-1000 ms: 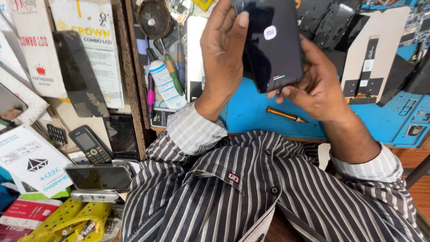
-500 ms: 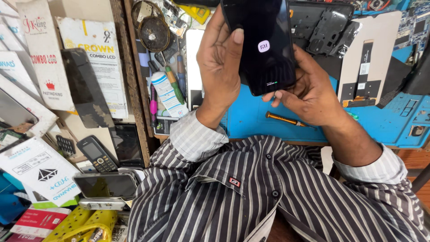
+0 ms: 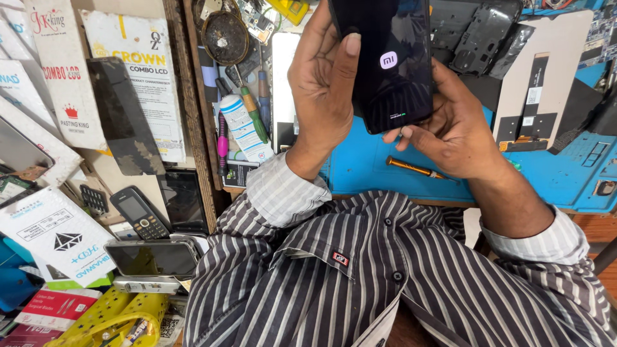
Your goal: The person disassembles a smartphone, removes the back cover and battery, and uses a screwdriver and a plastic tool to detach and reattach internal components. They then reassemble the phone and power it on to verify functionality.
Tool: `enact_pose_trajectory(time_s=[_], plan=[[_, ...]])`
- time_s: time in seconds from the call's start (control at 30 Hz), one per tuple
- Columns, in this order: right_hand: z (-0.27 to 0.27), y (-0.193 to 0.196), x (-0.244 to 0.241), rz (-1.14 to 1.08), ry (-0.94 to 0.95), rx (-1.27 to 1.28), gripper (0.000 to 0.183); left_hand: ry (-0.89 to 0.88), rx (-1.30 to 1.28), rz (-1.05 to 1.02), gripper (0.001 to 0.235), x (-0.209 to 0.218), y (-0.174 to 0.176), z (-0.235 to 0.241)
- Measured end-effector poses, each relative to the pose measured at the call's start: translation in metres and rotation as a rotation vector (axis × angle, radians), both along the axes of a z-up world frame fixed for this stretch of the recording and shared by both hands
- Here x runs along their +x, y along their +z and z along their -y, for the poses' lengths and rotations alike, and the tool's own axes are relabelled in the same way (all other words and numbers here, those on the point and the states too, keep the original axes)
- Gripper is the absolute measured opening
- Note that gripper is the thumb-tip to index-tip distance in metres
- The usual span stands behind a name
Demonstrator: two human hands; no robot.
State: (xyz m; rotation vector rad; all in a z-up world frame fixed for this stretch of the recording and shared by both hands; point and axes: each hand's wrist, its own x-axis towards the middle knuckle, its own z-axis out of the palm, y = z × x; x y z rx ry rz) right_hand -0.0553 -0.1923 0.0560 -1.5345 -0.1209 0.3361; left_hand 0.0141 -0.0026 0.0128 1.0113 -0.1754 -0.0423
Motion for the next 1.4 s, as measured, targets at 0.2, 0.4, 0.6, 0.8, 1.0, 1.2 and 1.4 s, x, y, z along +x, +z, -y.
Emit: enact_pose_trajectory(time_s=[0.2, 0.4, 0.6, 0.8, 1.0, 1.2, 1.4], plan=[[0.001, -0.002, 0.000, 0.003, 0.010, 0.018, 0.080, -0.025, 0.002, 0.018, 0.038, 0.002, -0.002, -0.002], [0.003, -0.004, 0.001, -0.019, 0.003, 0.021, 0.081, -0.071, -0.045, -0.011, 0.040, -0.002, 0.002, -0.006], [0.005, -0.003, -0.003, -0.139, 0.016, 0.196, 0.082, -0.205, -0.158, -0.148, 0.044, -0.006, 0.004, -0.016], [0.000, -0.002, -0.003, -0.161, 0.047, 0.291, 0.082, -0.335, -0.306, -0.286, 0.064, -0.010, 0.018, -0.008], [-0.002, -0.003, -0.004, -0.125, 0.062, 0.271, 0.085, -0.505, -0.571, -0.472, 0.086, -0.006, 0.033, 0.002], [-0.001, -0.006, -0.005, -0.048, 0.102, 0.200, 0.083, -0.649, -0.696, -0.344, 0.089, -0.001, 0.028, 0.001], [-0.002, -0.004, -0.005, -0.036, 0.109, 0.184, 0.081, -0.580, -0.549, -0.555, 0.097, -0.002, 0.037, 0.002]])
